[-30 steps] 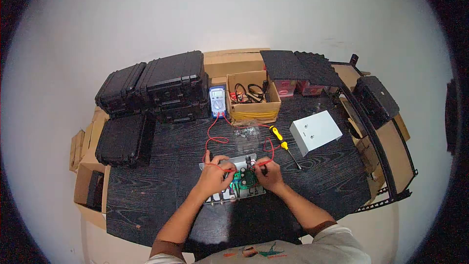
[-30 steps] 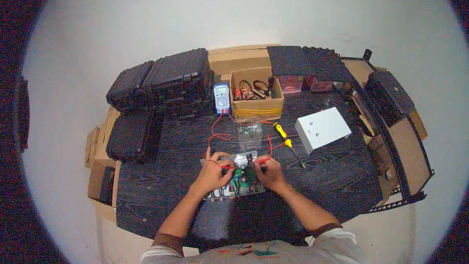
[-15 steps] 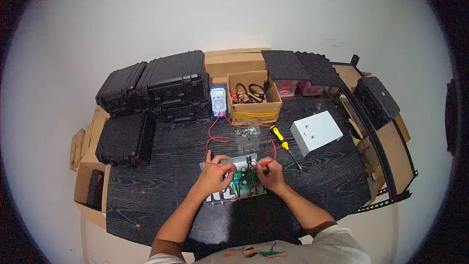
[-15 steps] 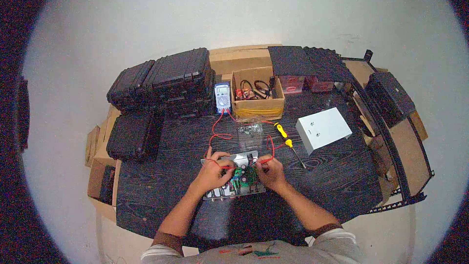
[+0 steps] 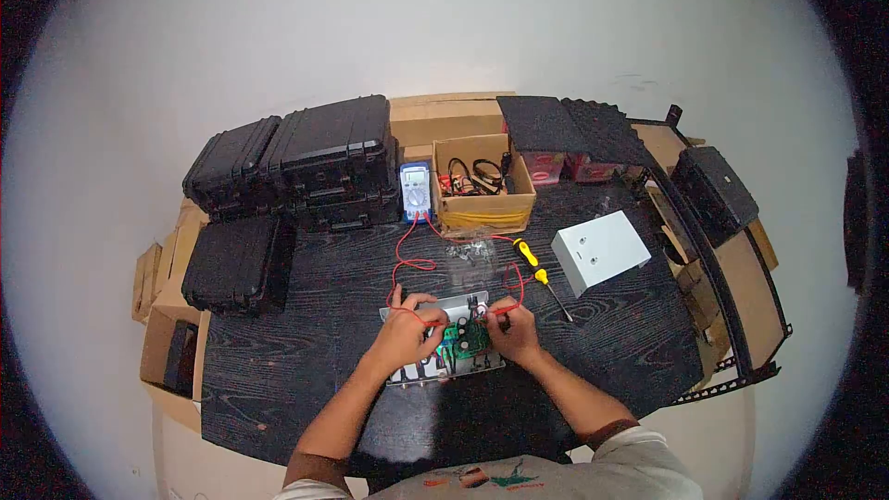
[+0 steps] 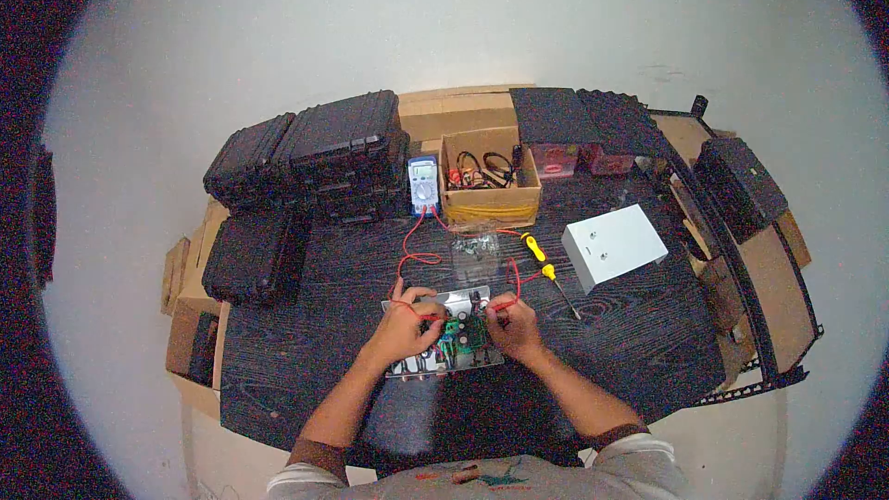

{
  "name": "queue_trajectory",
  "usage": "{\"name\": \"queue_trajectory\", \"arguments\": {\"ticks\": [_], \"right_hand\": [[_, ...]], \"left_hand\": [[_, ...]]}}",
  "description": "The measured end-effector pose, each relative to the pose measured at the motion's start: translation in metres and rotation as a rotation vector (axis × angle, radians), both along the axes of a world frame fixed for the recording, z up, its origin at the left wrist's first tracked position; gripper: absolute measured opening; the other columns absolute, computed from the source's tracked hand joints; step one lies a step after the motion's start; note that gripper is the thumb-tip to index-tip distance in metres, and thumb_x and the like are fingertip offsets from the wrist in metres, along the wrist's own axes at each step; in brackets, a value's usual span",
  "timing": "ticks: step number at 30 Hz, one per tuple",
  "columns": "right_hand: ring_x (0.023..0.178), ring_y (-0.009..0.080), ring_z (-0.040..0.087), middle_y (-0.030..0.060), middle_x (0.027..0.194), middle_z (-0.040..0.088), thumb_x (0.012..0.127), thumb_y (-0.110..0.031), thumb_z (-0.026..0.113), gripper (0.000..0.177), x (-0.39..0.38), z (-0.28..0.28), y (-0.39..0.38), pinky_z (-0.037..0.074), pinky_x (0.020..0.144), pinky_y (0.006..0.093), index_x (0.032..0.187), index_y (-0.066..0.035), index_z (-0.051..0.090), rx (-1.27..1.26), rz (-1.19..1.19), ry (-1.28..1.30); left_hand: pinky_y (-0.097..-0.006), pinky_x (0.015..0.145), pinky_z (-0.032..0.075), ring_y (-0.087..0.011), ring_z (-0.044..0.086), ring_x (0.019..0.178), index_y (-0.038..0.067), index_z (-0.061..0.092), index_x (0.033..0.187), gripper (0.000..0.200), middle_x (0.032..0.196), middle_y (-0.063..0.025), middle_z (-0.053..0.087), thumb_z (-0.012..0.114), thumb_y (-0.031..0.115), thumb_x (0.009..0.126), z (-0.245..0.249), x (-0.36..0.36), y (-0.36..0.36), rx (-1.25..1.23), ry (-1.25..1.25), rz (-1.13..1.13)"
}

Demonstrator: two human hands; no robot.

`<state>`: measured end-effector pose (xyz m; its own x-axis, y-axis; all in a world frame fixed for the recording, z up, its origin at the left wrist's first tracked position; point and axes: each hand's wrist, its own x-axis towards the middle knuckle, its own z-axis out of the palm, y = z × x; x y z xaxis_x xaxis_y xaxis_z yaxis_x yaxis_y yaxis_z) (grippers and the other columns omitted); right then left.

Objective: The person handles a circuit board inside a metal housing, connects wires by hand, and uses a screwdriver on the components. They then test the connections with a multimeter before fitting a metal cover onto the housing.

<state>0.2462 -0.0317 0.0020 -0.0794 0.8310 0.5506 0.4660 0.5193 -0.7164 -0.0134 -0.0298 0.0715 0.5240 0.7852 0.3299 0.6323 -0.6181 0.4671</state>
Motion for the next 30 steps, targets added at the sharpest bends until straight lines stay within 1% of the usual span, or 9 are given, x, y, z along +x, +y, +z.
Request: {"name": "queue_trajectory", "arguments": {"ticks": [5,7,8,11,14,17,23,26,30], "right_hand": [[0.079,0.0317,0.071,0.0129,0.092,0.069,0.093,-0.011,0.072,0.009,0.000,0.001,-0.001,0.058,0.069,0.0387,0.097,-0.007,0.065,-0.013,-0.008,-0.021],[0.071,0.0263,0.067,0.0103,0.085,0.066,0.090,-0.005,0.071,0.009,-0.001,0.000,0.001,0.054,0.065,0.0362,0.095,-0.005,0.064,0.077,0.005,-0.004],[0.066,0.0237,0.064,0.0091,0.082,0.065,0.089,-0.002,0.070,0.009,-0.001,-0.001,0.002,0.052,0.062,0.0350,0.095,-0.005,0.064,0.123,0.012,0.004],[0.065,0.0232,0.064,0.0091,0.082,0.064,0.089,-0.002,0.071,0.009,-0.002,-0.004,0.003,0.052,0.062,0.0350,0.095,-0.005,0.064,0.103,0.002,0.027],[0.080,0.0325,0.071,0.0137,0.092,0.069,0.093,-0.011,0.071,0.009,0.002,-0.005,0.001,0.057,0.069,0.0392,0.098,-0.007,0.064,0.034,0.010,-0.032],[0.079,0.0319,0.071,0.0134,0.092,0.070,0.093,-0.011,0.071,0.009,0.001,-0.003,0.001,0.057,0.069,0.0392,0.098,-0.007,0.064,0.031,0.004,-0.017],[0.077,0.0297,0.071,0.0125,0.091,0.070,0.092,-0.010,0.072,0.012,0.000,-0.003,-0.001,0.057,0.068,0.0384,0.101,-0.008,0.064,-0.010,0.027,-0.004],[0.063,0.0206,0.060,0.0084,0.080,0.064,0.092,-0.007,0.071,0.009,-0.003,0.005,-0.001,0.050,0.060,0.0339,0.098,-0.005,0.065,0.070,0.030,0.021],[0.063,0.0212,0.060,0.0080,0.080,0.063,0.093,-0.008,0.071,0.009,-0.003,0.003,-0.001,0.049,0.060,0.0340,0.098,-0.005,0.065,0.061,0.029,0.023]], "left_hand": [[-0.0733,0.120,0.016,-0.0290,0.060,0.124,0.014,0.075,0.097,0.014,0.107,-0.0080,0.072,0.074,0.020,0.084,0.005,0.001,-0.002,0.002,-0.017,0.002],[-0.0732,0.120,0.016,-0.0293,0.061,0.123,0.013,0.075,0.097,0.014,0.107,-0.0098,0.072,0.074,0.020,0.084,0.001,0.000,0.000,0.002,-0.028,-0.011],[-0.0732,0.120,0.016,-0.0292,0.061,0.123,0.013,0.075,0.097,0.014,0.107,-0.0090,0.072,0.074,0.019,0.084,-0.001,-0.001,0.000,0.000,-0.033,-0.012],[-0.0734,0.120,0.016,-0.0289,0.061,0.123,0.014,0.075,0.097,0.014,0.105,-0.0063,0.073,0.074,0.019,0.084,-0.003,-0.001,0.001,0.000,-0.026,-0.011],[-0.0738,0.120,0.017,-0.0284,0.061,0.123,0.014,0.075,0.097,0.013,0.104,-0.0037,0.073,0.074,0.018,0.084,-0.002,0.000,0.001,0.017,-0.001,-0.009],[-0.0740,0.120,0.017,-0.0283,0.061,0.123,0.014,0.074,0.095,0.012,0.104,-0.0024,0.074,0.074,0.018,0.084,-0.006,-0.002,0.002,0.019,-0.033,-0.017],[-0.0737,0.120,0.017,-0.0293,0.063,0.123,0.014,0.073,0.094,0.011,0.104,-0.0020,0.074,0.073,0.017,0.083,-0.002,-0.005,0.003,0.024,-0.044,-0.040],[-0.0738,0.120,0.018,-0.0295,0.063,0.123,0.014,0.073,0.095,0.013,0.104,-0.0017,0.074,0.074,0.017,0.083,-0.002,-0.005,0.002,0.030,-0.029,-0.040],[-0.0737,0.120,0.018,-0.0296,0.062,0.123,0.014,0.073,0.096,0.014,0.104,-0.0019,0.074,0.074,0.018,0.083,-0.004,-0.005,0.002,0.040,-0.004,-0.040]]}}
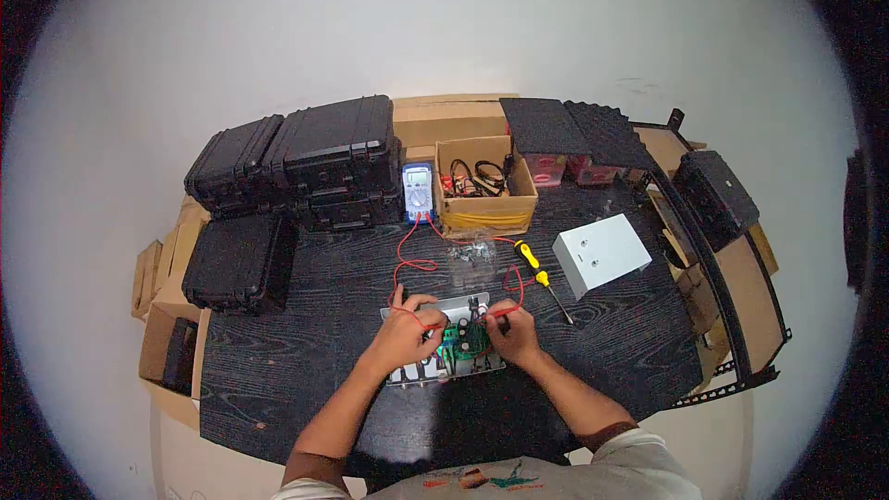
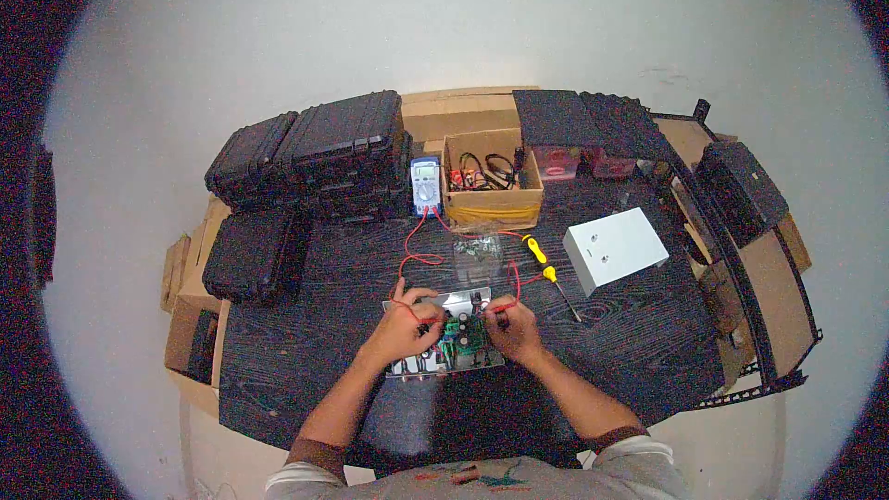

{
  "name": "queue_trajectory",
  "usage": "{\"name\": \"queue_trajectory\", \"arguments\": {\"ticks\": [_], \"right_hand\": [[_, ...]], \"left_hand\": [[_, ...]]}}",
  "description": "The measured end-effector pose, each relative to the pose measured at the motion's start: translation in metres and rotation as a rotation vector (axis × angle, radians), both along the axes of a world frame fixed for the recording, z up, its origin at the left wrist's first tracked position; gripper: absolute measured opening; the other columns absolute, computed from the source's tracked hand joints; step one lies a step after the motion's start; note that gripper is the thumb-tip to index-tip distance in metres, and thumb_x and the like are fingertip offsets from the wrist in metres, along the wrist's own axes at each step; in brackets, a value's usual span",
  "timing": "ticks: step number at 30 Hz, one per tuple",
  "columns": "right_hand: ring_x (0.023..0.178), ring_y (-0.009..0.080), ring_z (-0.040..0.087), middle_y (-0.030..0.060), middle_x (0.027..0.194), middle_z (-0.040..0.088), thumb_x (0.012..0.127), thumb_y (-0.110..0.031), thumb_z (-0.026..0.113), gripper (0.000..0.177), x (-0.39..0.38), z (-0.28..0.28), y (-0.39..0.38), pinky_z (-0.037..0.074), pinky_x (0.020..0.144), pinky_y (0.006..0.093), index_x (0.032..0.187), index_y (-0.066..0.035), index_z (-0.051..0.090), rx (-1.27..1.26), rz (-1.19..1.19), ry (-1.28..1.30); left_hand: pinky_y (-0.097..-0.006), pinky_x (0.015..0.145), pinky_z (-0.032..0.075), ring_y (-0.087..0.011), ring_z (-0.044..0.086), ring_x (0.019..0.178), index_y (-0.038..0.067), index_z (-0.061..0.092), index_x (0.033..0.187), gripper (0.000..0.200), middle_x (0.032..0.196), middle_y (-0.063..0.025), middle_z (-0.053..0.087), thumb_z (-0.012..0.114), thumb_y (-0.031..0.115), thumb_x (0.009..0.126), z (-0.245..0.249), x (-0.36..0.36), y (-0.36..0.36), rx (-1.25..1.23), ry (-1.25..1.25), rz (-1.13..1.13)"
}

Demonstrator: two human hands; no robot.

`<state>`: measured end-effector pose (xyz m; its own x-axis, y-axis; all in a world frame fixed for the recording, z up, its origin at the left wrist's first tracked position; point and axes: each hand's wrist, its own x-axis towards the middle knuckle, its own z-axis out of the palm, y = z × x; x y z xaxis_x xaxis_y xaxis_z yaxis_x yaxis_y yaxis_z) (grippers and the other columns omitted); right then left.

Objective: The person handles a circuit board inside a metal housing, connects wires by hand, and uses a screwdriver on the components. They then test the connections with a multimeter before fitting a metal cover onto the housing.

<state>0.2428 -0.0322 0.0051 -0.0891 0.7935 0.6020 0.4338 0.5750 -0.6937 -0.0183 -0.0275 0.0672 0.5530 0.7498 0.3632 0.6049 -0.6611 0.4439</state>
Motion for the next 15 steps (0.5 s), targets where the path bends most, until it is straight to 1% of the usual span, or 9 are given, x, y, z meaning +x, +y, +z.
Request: {"name": "queue_trajectory", "arguments": {"ticks": [2,5,8,15], "right_hand": [[0.063,0.0210,0.060,0.0078,0.080,0.063,0.094,-0.008,0.071,0.009,-0.0003,0.0017,-0.0018,0.050,0.061,0.0342,0.098,-0.005,0.065,-0.065,-0.003,0.008],[0.064,0.0201,0.059,0.0080,0.080,0.063,0.094,-0.008,0.071,0.008,0.0003,0.0009,-0.0012,0.049,0.061,0.0340,0.098,-0.005,0.065,-0.057,-0.004,-0.008],[0.064,0.0198,0.059,0.0083,0.081,0.062,0.093,-0.007,0.071,0.008,0.0001,-0.0013,0.0013,0.049,0.061,0.0334,0.097,-0.005,0.064,0.026,0.023,0.017],[0.065,0.0216,0.060,0.0087,0.080,0.062,0.091,-0.004,0.071,0.009,-0.0003,-0.0005,-0.0010,0.050,0.062,0.0338,0.096,-0.005,0.064,-0.053,-0.003,-0.008]], "left_hand": [[-0.0734,0.120,0.019,-0.0295,0.062,0.123,0.014,0.073,0.096,0.014,0.104,-0.0024,0.073,0.074,0.018,0.083,0.0007,0.0000,0.0002,0.003,0.008,0.001],[-0.0729,0.120,0.019,-0.0293,0.062,0.123,0.013,0.073,0.097,0.015,0.104,-0.0034,0.073,0.074,0.018,0.083,0.0009,0.0005,0.0000,0.001,0.001,0.003],[-0.0725,0.120,0.019,-0.0292,0.062,0.123,0.013,0.074,0.097,0.016,0.104,-0.0044,0.073,0.074,0.017,0.082,0.0009,0.0007,-0.0001,-0.001,-0.007,-0.003],[-0.0723,0.120,0.019,-0.0297,0.062,0.122,0.012,0.073,0.097,0.016,0.104,-0.0049,0.073,0.074,0.015,0.082,0.0051,0.0023,-0.0013,-0.009,-0.001,0.004]]}}
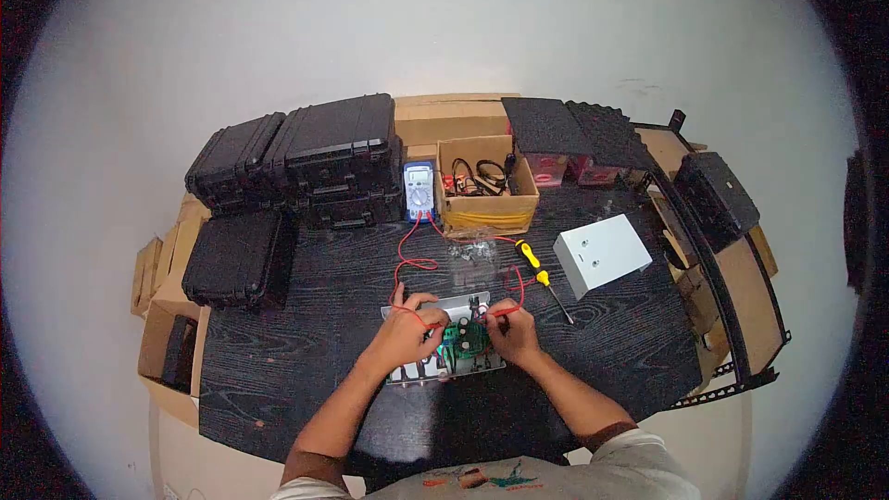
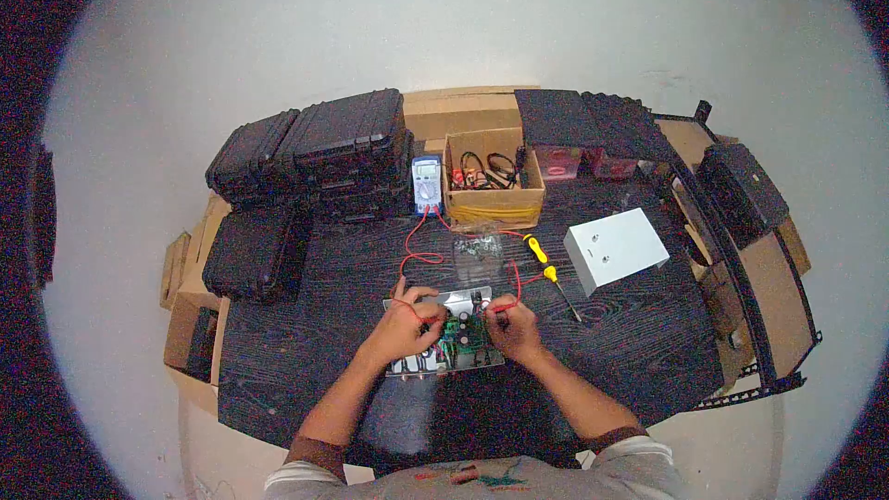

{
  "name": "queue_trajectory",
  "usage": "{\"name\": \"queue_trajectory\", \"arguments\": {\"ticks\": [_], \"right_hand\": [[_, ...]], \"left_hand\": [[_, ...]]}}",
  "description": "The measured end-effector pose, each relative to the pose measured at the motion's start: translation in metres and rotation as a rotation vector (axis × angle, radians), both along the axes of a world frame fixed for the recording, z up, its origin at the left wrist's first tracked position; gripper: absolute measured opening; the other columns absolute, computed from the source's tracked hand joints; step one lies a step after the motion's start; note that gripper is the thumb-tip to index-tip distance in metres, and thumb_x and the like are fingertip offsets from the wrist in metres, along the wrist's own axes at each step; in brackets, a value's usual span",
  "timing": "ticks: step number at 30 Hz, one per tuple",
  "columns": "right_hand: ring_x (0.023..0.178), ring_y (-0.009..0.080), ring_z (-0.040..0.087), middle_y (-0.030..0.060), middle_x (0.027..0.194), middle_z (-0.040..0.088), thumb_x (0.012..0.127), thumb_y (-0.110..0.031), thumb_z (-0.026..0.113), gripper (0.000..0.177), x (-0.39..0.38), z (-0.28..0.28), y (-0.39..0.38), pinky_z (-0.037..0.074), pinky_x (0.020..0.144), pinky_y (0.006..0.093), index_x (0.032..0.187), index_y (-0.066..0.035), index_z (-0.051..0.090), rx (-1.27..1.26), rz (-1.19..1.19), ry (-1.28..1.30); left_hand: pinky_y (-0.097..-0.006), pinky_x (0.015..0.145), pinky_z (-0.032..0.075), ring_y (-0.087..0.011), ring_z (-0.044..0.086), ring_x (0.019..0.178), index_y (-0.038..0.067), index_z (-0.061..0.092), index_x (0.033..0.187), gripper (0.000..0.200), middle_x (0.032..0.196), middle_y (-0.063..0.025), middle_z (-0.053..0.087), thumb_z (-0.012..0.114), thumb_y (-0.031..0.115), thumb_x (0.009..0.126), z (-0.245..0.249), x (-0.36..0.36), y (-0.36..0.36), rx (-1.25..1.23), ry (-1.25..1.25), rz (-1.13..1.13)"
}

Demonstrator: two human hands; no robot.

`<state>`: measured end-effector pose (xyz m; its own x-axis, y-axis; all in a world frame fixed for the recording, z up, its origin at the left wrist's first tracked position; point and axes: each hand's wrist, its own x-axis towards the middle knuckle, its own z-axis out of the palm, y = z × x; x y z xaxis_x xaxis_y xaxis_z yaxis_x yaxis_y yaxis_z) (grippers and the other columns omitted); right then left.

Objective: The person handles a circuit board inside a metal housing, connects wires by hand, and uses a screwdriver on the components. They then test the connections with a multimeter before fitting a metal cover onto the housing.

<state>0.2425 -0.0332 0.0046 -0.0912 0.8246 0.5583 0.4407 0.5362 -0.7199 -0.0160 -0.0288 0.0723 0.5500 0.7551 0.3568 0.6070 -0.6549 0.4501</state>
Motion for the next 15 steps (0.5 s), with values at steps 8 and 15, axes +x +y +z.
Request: {"name": "queue_trajectory", "arguments": {"ticks": [8,15], "right_hand": [[0.066,0.0230,0.062,0.0094,0.082,0.064,0.089,-0.001,0.071,0.011,-0.0011,0.0007,0.0012,0.050,0.062,0.0350,0.097,-0.005,0.064,0.071,-0.011,0.033],[0.070,0.0247,0.067,0.0107,0.086,0.066,0.091,-0.004,0.071,0.010,0.0019,-0.0019,0.0016,0.053,0.063,0.0360,0.097,-0.005,0.063,0.028,-0.018,0.002]], "left_hand": [[-0.0743,0.118,0.019,-0.0310,0.064,0.119,0.013,0.071,0.094,0.012,0.099,-0.0031,0.073,0.073,0.014,0.082,-0.0005,-0.0011,0.0000,0.015,-0.078,-0.010],[-0.0744,0.118,0.019,-0.0314,0.063,0.121,0.013,0.069,0.095,0.014,0.100,-0.0033,0.072,0.072,0.012,0.081,0.0001,-0.0011,-0.0002,0.019,-0.048,-0.016]]}}
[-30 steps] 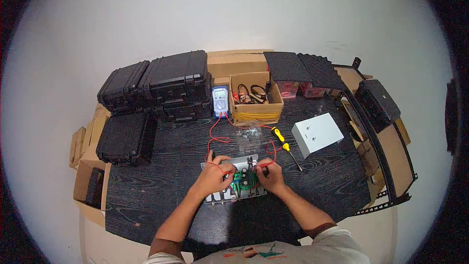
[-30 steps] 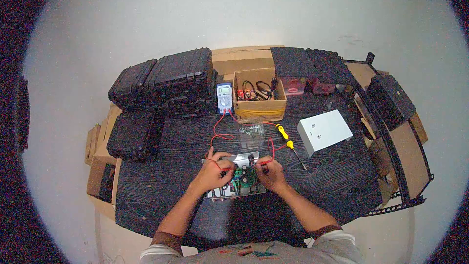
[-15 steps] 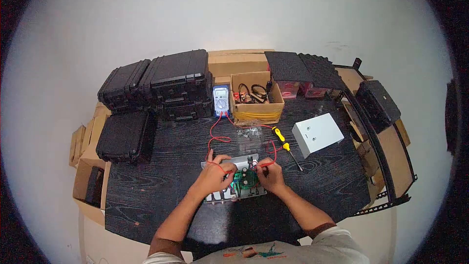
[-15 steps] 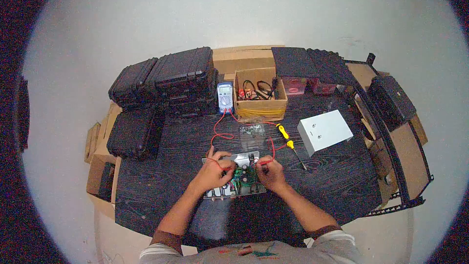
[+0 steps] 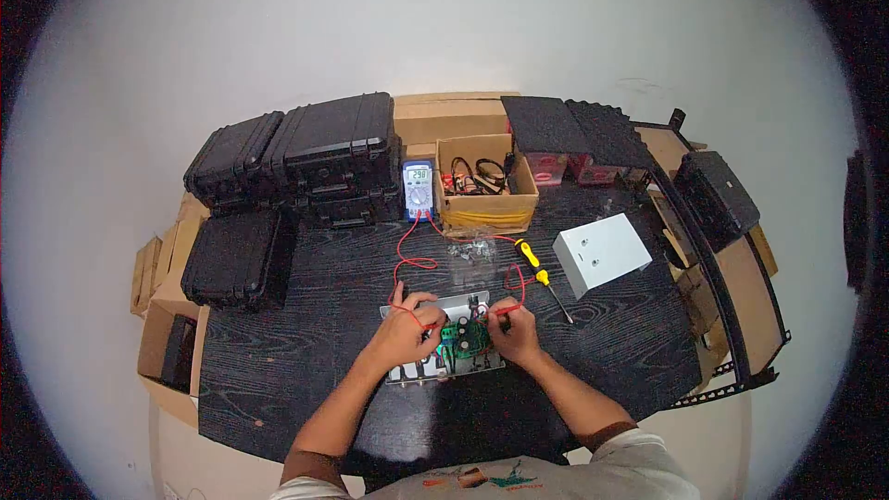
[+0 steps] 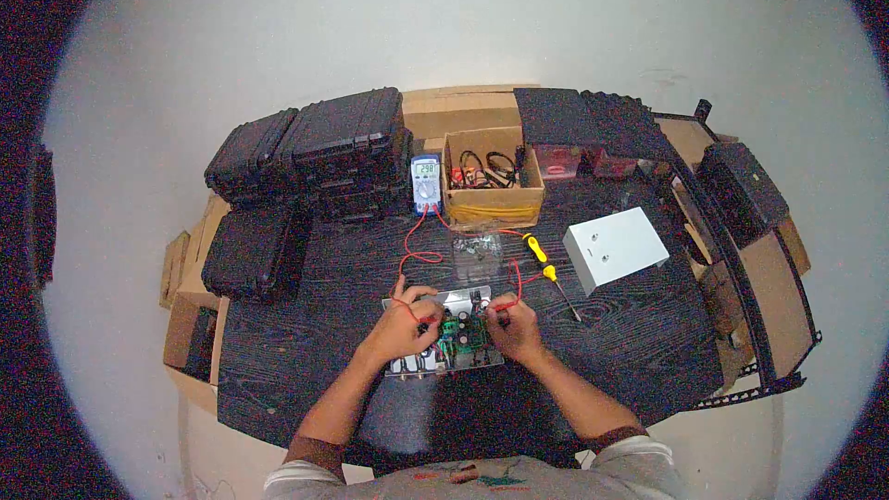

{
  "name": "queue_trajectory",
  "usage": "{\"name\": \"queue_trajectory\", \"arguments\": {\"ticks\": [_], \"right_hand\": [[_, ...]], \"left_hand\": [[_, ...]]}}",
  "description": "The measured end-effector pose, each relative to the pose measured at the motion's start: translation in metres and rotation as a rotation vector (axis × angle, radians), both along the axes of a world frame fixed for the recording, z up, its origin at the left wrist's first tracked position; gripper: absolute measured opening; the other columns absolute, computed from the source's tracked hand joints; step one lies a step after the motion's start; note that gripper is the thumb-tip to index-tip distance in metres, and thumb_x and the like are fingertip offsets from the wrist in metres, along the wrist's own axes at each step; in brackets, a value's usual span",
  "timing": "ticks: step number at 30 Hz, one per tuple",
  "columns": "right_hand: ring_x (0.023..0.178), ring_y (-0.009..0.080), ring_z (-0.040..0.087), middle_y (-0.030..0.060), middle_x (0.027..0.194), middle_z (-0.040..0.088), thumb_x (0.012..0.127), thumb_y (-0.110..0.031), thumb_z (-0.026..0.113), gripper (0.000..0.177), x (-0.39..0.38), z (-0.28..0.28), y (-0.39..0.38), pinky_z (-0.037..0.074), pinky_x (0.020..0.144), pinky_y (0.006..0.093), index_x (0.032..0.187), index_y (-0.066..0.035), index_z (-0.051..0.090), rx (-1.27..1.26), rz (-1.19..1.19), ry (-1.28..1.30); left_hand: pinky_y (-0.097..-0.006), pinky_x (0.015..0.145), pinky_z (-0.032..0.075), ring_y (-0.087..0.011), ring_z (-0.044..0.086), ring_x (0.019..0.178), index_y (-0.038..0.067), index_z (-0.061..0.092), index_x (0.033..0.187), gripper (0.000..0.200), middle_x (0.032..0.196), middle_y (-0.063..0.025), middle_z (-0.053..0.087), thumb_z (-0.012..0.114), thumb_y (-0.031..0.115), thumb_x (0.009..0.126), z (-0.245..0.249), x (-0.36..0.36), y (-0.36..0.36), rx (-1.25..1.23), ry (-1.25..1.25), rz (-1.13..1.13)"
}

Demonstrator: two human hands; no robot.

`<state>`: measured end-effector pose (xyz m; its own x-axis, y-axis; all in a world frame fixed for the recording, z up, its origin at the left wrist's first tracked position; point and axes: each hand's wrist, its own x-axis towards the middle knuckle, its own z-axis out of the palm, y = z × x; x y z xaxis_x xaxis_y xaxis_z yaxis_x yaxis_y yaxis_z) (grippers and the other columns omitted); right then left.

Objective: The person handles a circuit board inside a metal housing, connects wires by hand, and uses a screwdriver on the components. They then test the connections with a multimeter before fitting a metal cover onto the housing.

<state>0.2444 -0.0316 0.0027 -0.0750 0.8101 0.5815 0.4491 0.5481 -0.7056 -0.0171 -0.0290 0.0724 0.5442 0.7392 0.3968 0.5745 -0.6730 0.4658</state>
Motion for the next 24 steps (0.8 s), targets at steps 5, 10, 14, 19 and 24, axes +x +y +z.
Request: {"name": "queue_trajectory", "arguments": {"ticks": [5,10,14,19,24], "right_hand": [[0.071,0.0271,0.069,0.0126,0.091,0.069,0.093,-0.010,0.072,0.010,0.003,-0.003,0.001,0.055,0.062,0.0369,0.099,-0.006,0.065,-0.021,-0.022,-0.056],[0.067,0.0227,0.062,0.0097,0.084,0.064,0.092,-0.006,0.071,0.009,0.000,0.000,0.000,0.051,0.062,0.0345,0.098,-0.006,0.063,-0.014,0.003,-0.001],[0.067,0.0209,0.060,0.0086,0.082,0.062,0.090,-0.001,0.071,0.011,-0.002,0.004,-0.001,0.050,0.063,0.0336,0.097,-0.005,0.063,-0.004,0.029,0.044],[0.067,0.0204,0.060,0.0086,0.082,0.063,0.089,0.001,0.071,0.013,-0.002,0.004,-0.001,0.050,0.062,0.0333,0.097,-0.006,0.063,0.016,0.025,0.034],[0.065,0.0207,0.060,0.0083,0.081,0.063,0.089,0.000,0.071,0.012,-0.001,-0.002,0.002,0.050,0.061,0.0334,0.096,-0.006,0.063,0.036,0.001,-0.004]], "left_hand": [[-0.0748,0.118,0.019,-0.0310,0.062,0.123,0.011,0.069,0.095,0.013,0.102,-0.0039,0.072,0.071,0.012,0.083,0.001,0.000,0.000,-0.011,0.015,-0.011],[-0.0748,0.118,0.018,-0.0311,0.061,0.124,0.011,0.069,0.097,0.010,0.103,-0.0040,0.072,0.070,0.011,0.086,0.002,0.001,-0.001,-0.014,0.019,0.005],[-0.0736,0.120,0.017,-0.0326,0.060,0.126,0.011,0.068,0.099,0.012,0.108,-0.0067,0.072,0.068,0.012,0.087,0.002,0.000,-0.001,-0.046,0.067,0.000],[-0.0735,0.120,0.017,-0.0324,0.060,0.125,0.011,0.068,0.099,0.011,0.107,-0.0066,0.071,0.067,0.014,0.088,0.003,0.000,0.000,-0.067,0.059,0.000],[-0.0724,0.120,0.020,-0.0316,0.060,0.125,0.012,0.068,0.098,0.010,0.106,-0.0061,0.071,0.067,0.015,0.089,0.003,-0.001,0.001,-0.073,0.053,-0.007]]}}
